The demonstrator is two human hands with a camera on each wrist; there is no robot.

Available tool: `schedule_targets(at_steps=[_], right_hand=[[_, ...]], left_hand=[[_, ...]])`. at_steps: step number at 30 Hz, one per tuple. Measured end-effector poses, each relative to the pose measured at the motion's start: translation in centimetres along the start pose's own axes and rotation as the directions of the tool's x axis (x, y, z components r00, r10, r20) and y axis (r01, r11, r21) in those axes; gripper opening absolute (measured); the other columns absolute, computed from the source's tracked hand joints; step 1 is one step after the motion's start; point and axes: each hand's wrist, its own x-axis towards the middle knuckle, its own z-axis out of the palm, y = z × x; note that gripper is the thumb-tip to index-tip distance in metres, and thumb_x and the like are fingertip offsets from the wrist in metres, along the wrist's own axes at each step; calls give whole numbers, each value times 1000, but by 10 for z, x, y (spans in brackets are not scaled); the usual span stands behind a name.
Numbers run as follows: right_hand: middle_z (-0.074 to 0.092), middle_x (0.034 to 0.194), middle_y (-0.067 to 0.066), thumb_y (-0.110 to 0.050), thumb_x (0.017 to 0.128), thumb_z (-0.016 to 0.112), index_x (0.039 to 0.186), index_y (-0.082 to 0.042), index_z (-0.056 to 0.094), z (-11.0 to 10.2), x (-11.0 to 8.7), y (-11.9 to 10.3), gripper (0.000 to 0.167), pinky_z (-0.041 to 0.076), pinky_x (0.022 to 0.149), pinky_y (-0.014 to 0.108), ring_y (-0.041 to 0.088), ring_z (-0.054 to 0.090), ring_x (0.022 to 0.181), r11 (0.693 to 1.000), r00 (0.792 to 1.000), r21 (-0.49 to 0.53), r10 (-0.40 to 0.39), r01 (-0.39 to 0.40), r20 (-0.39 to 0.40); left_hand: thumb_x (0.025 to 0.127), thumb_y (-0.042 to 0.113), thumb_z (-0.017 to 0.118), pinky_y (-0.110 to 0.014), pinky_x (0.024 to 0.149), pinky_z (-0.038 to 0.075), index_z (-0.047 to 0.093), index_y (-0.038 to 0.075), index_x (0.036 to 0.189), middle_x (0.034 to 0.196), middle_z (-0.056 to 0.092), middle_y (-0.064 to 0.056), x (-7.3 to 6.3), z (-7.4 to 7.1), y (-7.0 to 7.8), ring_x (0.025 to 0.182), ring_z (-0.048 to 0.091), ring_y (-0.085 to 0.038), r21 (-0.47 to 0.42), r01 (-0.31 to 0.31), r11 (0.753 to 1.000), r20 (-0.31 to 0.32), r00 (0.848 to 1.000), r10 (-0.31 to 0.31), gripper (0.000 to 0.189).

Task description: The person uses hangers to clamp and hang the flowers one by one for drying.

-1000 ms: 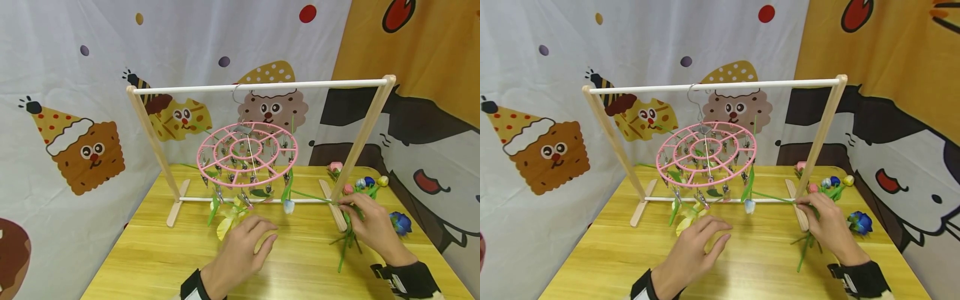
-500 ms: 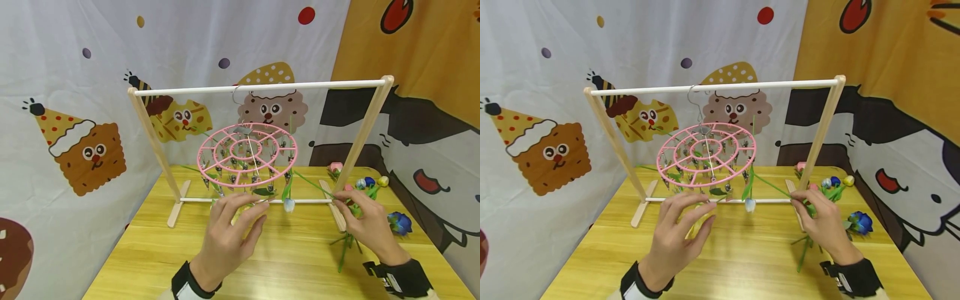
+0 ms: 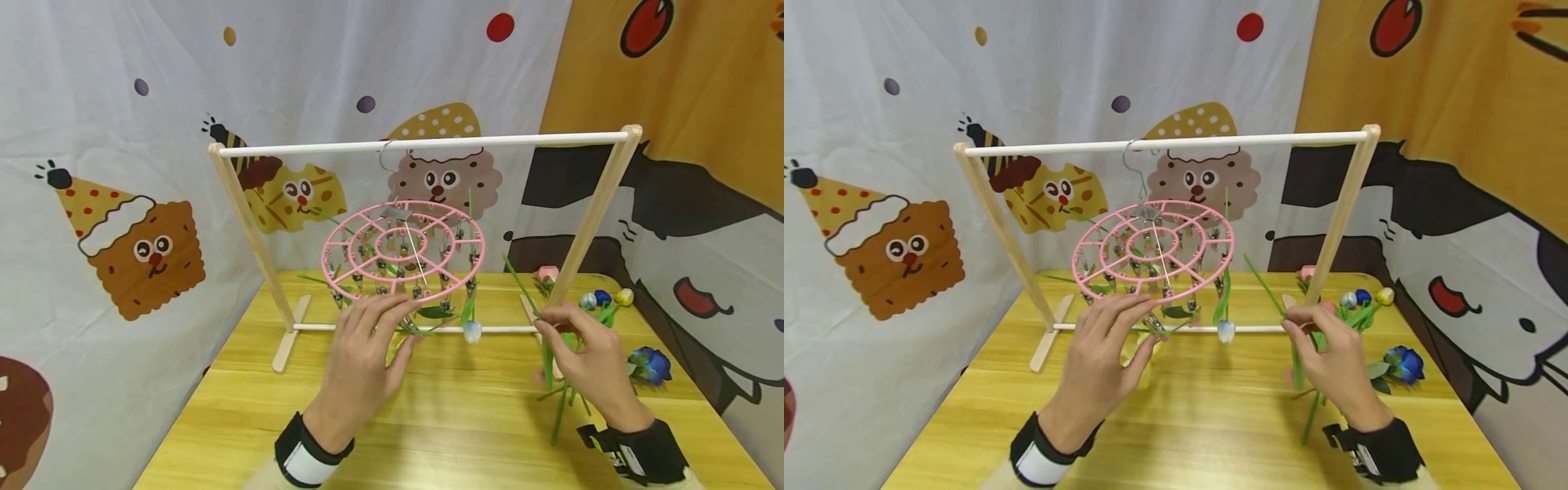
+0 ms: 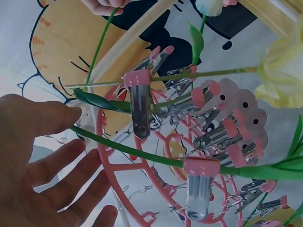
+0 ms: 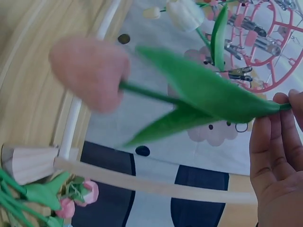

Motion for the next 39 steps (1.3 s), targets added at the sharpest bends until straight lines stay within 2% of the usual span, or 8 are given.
schedule_targets(at_steps=[5, 8, 13, 17, 23, 29, 33, 39], right_hand=[[83, 111, 17, 23, 92, 84, 129, 3, 79, 5, 1, -5, 42, 59, 96, 3, -13, 73, 107, 996, 1000, 85, 7, -5, -22], [81, 113, 17, 23, 95, 81, 134, 4, 76, 8, 1, -9, 43, 61, 96, 5, -9, 76, 106, 990, 999, 140, 32, -29, -22], [79, 112, 3, 22, 100, 76, 129, 5, 74, 12, 1, -15, 34, 64, 90, 8, -2, 80, 97, 979, 997, 192, 78, -74, -14], [78, 112, 4, 24, 101, 73, 125, 5, 74, 15, 1, -18, 30, 67, 86, 13, 0, 81, 96, 972, 998, 230, 62, -56, -17], [78, 118, 0, 25, 100, 73, 122, 5, 74, 17, 0, -20, 30, 68, 84, 15, 1, 82, 100, 964, 997, 256, 77, -70, -17], [77, 118, -1, 25, 99, 75, 130, 7, 72, 17, 0, -24, 36, 69, 85, 17, 3, 81, 101, 956, 994, 274, 108, -103, -3], [78, 114, 2, 25, 100, 74, 133, 7, 71, 17, 1, -26, 38, 69, 85, 16, 4, 81, 99, 957, 996, 275, 92, -86, -8], [77, 115, 1, 26, 103, 69, 127, 7, 71, 17, 2, -30, 31, 70, 87, 18, 2, 82, 103, 954, 998, 292, 70, -66, -2]], left_hand=[[96, 20, 99, -50, 117, 61, 76, 10, 143, 142, 80, -9, -3, -2, -3, 133, 73, -30, 17, 28, 999, 42, 999, -29, 54], [95, 17, 99, -51, 115, 62, 75, 9, 144, 143, 79, -9, -6, -5, -6, 133, 73, -31, 32, 33, 999, 59, 998, -35, 55], [95, 14, 98, -52, 115, 62, 75, 8, 144, 142, 78, -11, -10, -9, -13, 133, 73, -33, 41, 46, 998, 70, 996, -49, 55], [97, 13, 96, -54, 120, 61, 75, 8, 145, 143, 78, -11, -12, -12, -19, 135, 72, -34, 42, 60, 997, 80, 995, -63, 53], [96, 12, 97, -56, 124, 59, 74, 8, 146, 146, 77, -13, -17, -17, -28, 139, 71, -36, 48, 66, 997, 92, 993, -70, 55], [95, 10, 96, -61, 132, 54, 72, 7, 150, 153, 75, -16, -21, -22, -34, 145, 70, -39, 44, 82, 996, 91, 992, -86, 60], [92, 7, 98, -64, 132, 52, 71, 7, 152, 158, 72, -17, -25, -24, -36, 149, 67, -42, 33, 94, 995, 88, 991, -97, 66], [91, 8, 100, -69, 134, 49, 68, 7, 156, 164, 68, -18, -31, -29, -40, 153, 64, -43, 25, 108, 994, 89, 990, -110, 72]])
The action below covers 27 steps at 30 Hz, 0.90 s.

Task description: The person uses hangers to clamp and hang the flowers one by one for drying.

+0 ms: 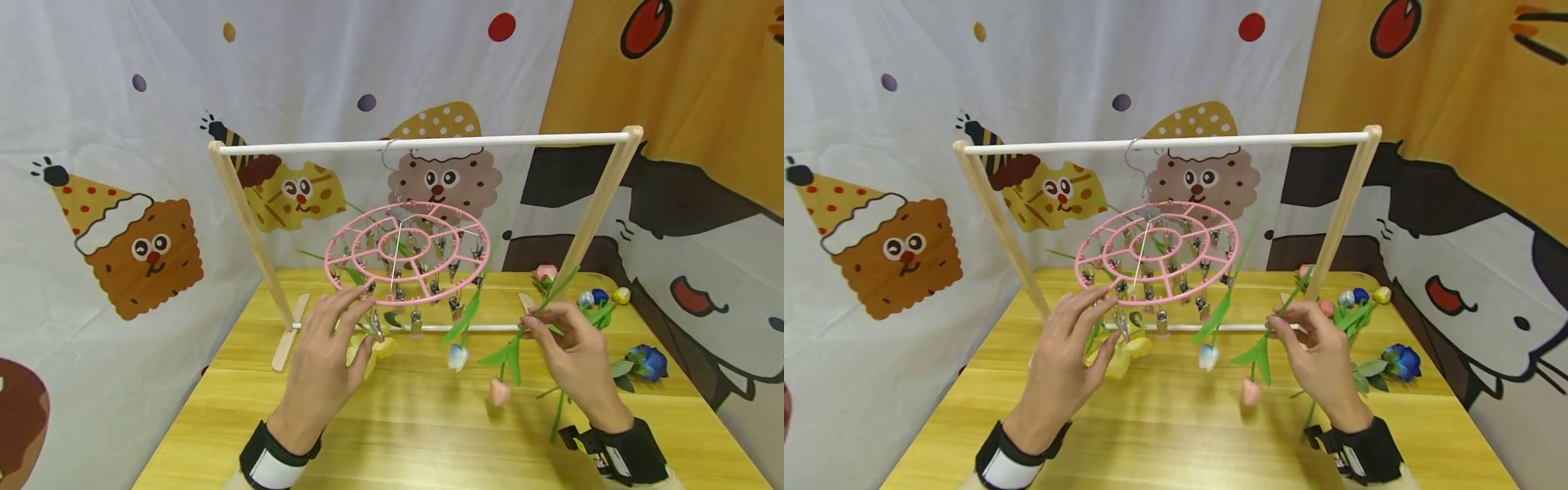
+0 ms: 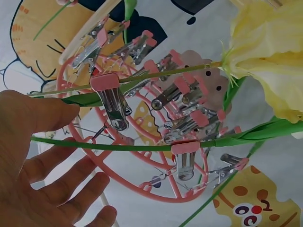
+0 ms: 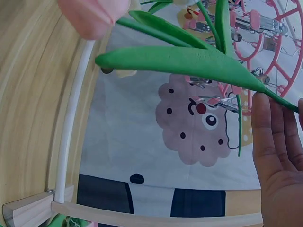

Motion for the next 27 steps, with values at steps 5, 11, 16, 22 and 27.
schedule_targets(at_steps=[5, 11, 16, 22, 27], right_hand=[[77, 117, -2, 25, 102, 70, 126, 8, 71, 1, -1, -6, 30, 70, 87, 20, 3, 82, 103, 1000, 1000, 5, 31, -31, -3], [76, 123, -5, 28, 98, 73, 129, 9, 71, 2, 1, -13, 37, 70, 87, 19, 5, 82, 103, 1000, 1000, 2, 23, -23, -6], [77, 120, 0, 33, 95, 70, 129, 11, 71, 5, 2, -17, 40, 70, 86, 18, 7, 82, 100, 998, 999, 37, -46, 47, -19], [76, 120, 8, 35, 96, 66, 125, 15, 71, 12, 3, -24, 36, 70, 88, 20, 11, 83, 102, 983, 994, 151, -103, 107, -33], [76, 121, 11, 36, 95, 66, 123, 21, 69, 18, 6, -32, 31, 71, 90, 21, 13, 84, 105, 955, 988, 257, -148, 152, -33]], left_hand=[[90, 7, 100, -68, 127, 55, 67, 5, 159, 163, 67, -22, -6, -4, -3, 151, 66, -45, -15, 3, 1000, -43, 999, -4, 76], [89, 3, 100, -61, 113, 63, 68, -1, 154, 153, 70, -25, -21, -7, -5, 136, 71, -46, 6, 102, 995, -103, 990, -101, 73], [90, 4, 100, -49, 101, 68, 69, -4, 142, 133, 74, -21, -34, -4, -3, 121, 74, -37, 8, 203, 979, -98, 975, -201, 61], [85, 0, 102, -42, 80, 70, 70, -2, 124, 112, 75, -15, -46, 5, 3, 102, 75, -29, 29, 256, 966, -114, 961, -251, 51], [86, 3, 103, -34, 72, 69, 71, 5, 109, 99, 74, -8, -52, 14, 12, 89, 76, -21, 3, 237, 971, -60, 970, -237, 40]])
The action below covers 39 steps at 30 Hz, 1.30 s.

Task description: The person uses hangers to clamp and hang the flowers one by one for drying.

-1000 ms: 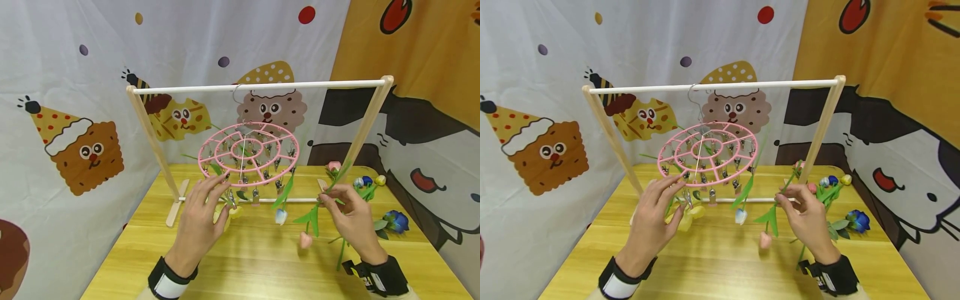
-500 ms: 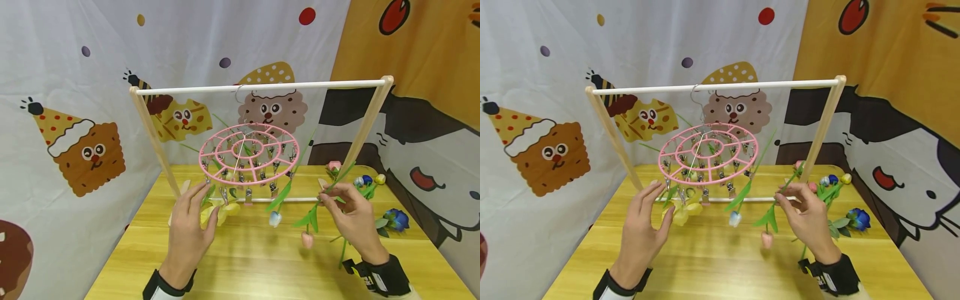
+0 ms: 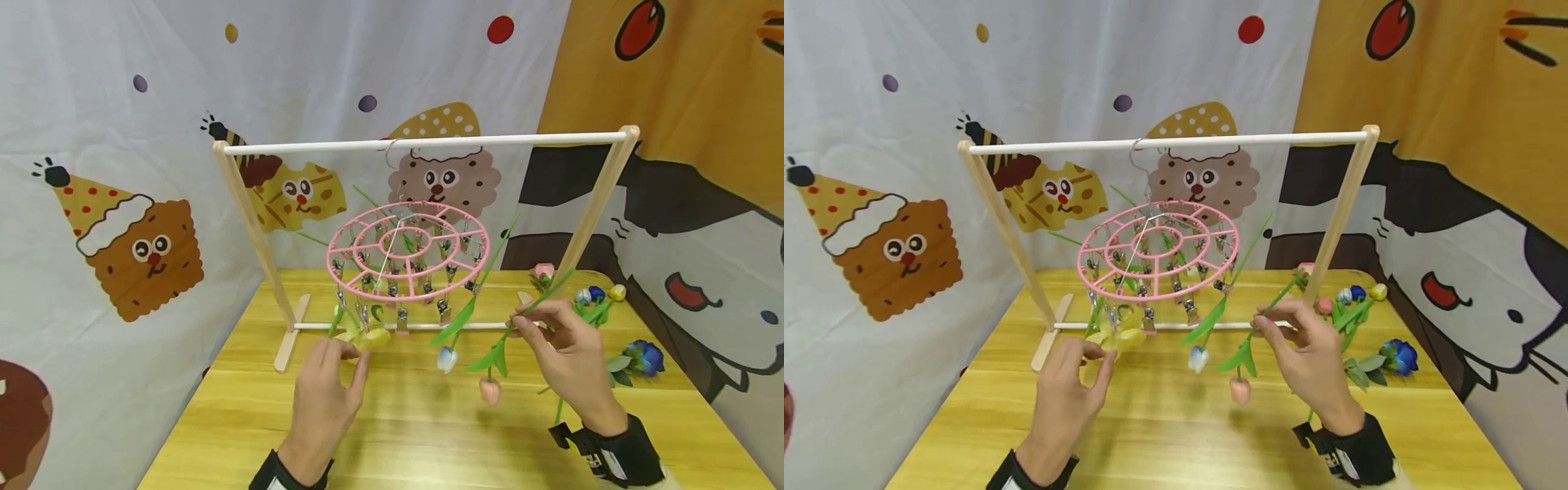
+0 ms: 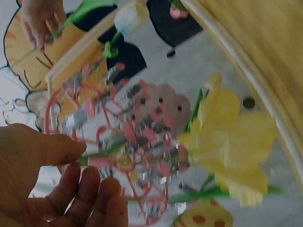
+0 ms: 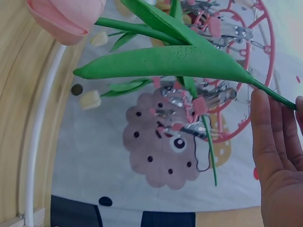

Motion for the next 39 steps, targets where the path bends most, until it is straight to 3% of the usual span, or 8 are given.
schedule_targets(at_steps=[4, 9, 14, 17, 23, 31, 39], right_hand=[[78, 118, 11, 34, 95, 69, 123, 21, 69, 6, 3, -7, 31, 71, 90, 20, 12, 85, 103, 999, 1000, 21, -26, 26, 11], [80, 114, 11, 33, 92, 73, 122, 18, 72, 15, 9, -15, 33, 71, 90, 20, 12, 85, 100, 999, 999, 6, -38, 38, 27], [80, 111, 14, 34, 92, 72, 121, 15, 73, 25, 15, -19, 35, 72, 88, 23, 13, 86, 98, 998, 998, 47, -43, 41, 48], [79, 108, 17, 34, 93, 71, 121, 13, 73, 31, 17, -20, 35, 72, 86, 24, 14, 85, 97, 997, 998, 71, -32, 28, 57], [75, 111, 18, 34, 95, 69, 122, 12, 72, 44, 16, -17, 35, 73, 83, 29, 15, 85, 99, 995, 998, 104, -11, 5, 59], [71, 118, 14, 34, 96, 68, 125, 14, 69, 54, 15, -15, 35, 74, 84, 29, 13, 85, 102, 992, 999, 126, 3, -8, 43], [78, 122, 5, 32, 99, 66, 123, 14, 68, 59, 10, -9, 31, 75, 85, 36, 19, 85, 103, 979, 996, 187, 77, -86, 56]], left_hand=[[89, 4, 101, -31, 79, 74, 79, 4, 116, 105, 82, -11, 1, 11, 12, 95, 84, -24, -79, -52, 996, 38, 998, 55, 35], [94, 4, 98, -36, 92, 74, 78, -5, 139, 122, 87, -23, 14, 21, 25, 110, 88, -35, -146, -90, 985, 22, 995, 94, 50], [104, 4, 87, -31, 83, 74, 65, -10, 158, 128, 85, -27, 27, 29, 35, 103, 90, -33, -184, -75, 980, 32, 996, 82, 60], [108, 3, 81, -30, 76, 73, 61, -10, 161, 122, 87, -25, 33, 36, 38, 92, 89, -28, -190, -62, 980, 24, 997, 68, 58], [108, 4, 82, -33, 78, 74, 70, -10, 150, 114, 86, -24, 41, 44, 42, 94, 87, -29, -205, -30, 978, 23, 999, 36, 45], [114, 8, 75, -37, 83, 75, 74, -8, 134, 110, 85, -20, 53, 44, 44, 97, 87, -29, -302, 41, 952, 67, 998, -22, 26], [113, 13, 75, -37, 90, 75, 80, -2, 129, 113, 86, -14, 58, 43, 43, 98, 86, -26, -421, 207, 883, 183, 973, -140, 22]])
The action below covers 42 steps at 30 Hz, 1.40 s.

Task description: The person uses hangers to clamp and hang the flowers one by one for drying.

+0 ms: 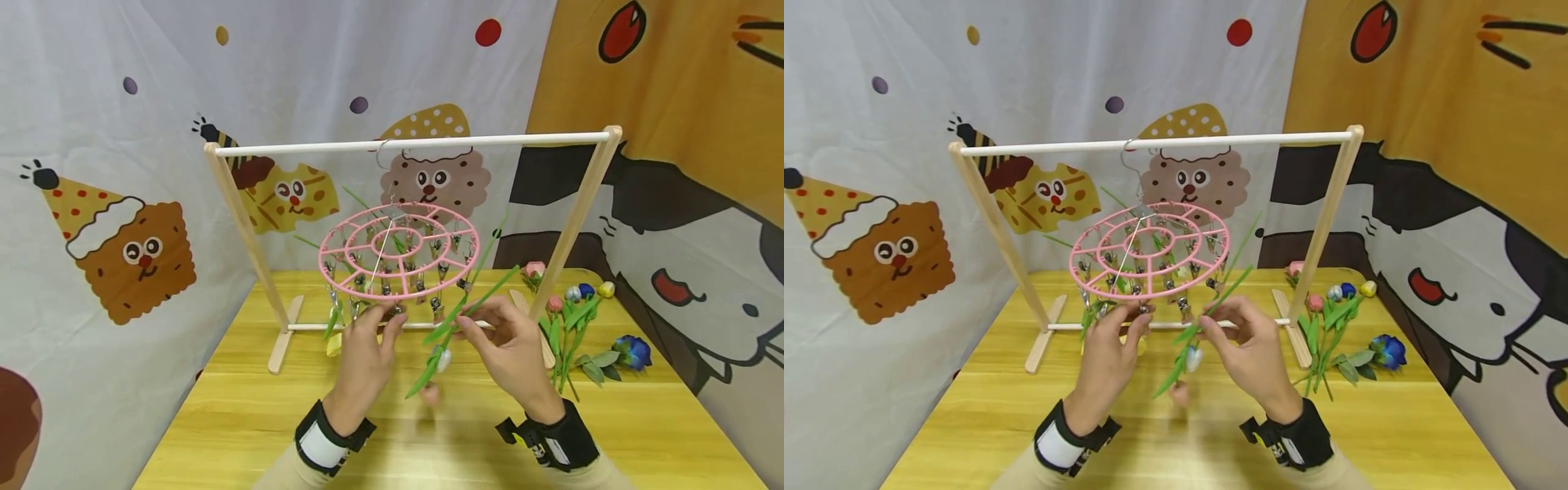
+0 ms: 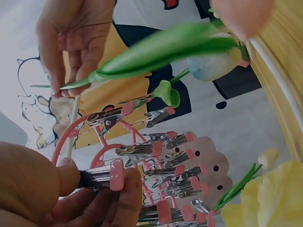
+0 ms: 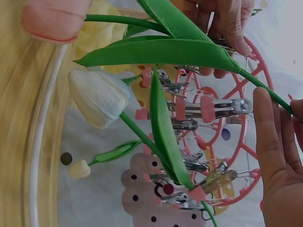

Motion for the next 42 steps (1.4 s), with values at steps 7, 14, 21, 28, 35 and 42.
schedule_targets(at_steps=[7, 14, 21, 28, 35, 42], right_hand=[[79, 121, -1, 29, 100, 68, 123, 14, 68, 6, 5, 7, 28, 75, 85, 35, 16, 85, 105, 999, 999, 1, 39, -39, -24], [79, 115, 5, 26, 103, 65, 124, 15, 66, 11, 10, 13, 24, 76, 82, 40, 16, 87, 103, 999, 999, 29, 42, -41, -22], [79, 112, 8, 25, 106, 63, 123, 16, 65, 15, 11, 18, 19, 76, 81, 38, 15, 87, 102, 997, 998, 65, 54, -52, -25], [82, 112, 7, 23, 106, 64, 122, 18, 64, 17, 11, 21, 16, 76, 80, 40, 15, 87, 102, 994, 996, 86, 75, -70, -47], [81, 113, 5, 26, 104, 63, 121, 18, 64, 19, 11, 25, 18, 75, 85, 40, 14, 87, 102, 995, 998, 89, 42, -37, -54], [82, 113, 4, 28, 102, 65, 120, 18, 66, 20, 10, 30, 20, 75, 86, 38, 15, 87, 100, 996, 998, 92, 12, -7, -62]], left_hand=[[109, 18, 81, -35, 91, 74, 83, 8, 124, 113, 81, -8, 3, -2, 1, 105, 81, -24, -47, 121, 991, 35, 992, -120, 18], [104, 19, 86, -41, 96, 74, 84, 10, 125, 117, 84, -7, 6, -3, 2, 112, 81, -26, -75, 161, 984, 50, 986, -157, 23], [103, 19, 89, -38, 94, 73, 83, 13, 124, 113, 85, -6, 8, -7, 2, 110, 83, -25, -124, 239, 963, 65, 971, -232, 23], [110, 10, 81, -28, 96, 72, 79, 8, 128, 120, 81, -13, 9, -6, 0, 115, 81, -27, -237, 333, 913, 108, 943, -316, 19], [111, 5, 76, -33, 99, 72, 77, 7, 127, 123, 79, -14, 10, -6, -1, 122, 79, -30, -242, 337, 910, 107, 941, -320, 16], [112, -2, 72, -28, 87, 67, 75, 6, 129, 119, 78, -15, 9, -6, -4, 116, 78, -28, -285, 332, 899, 120, 943, -310, 19]])
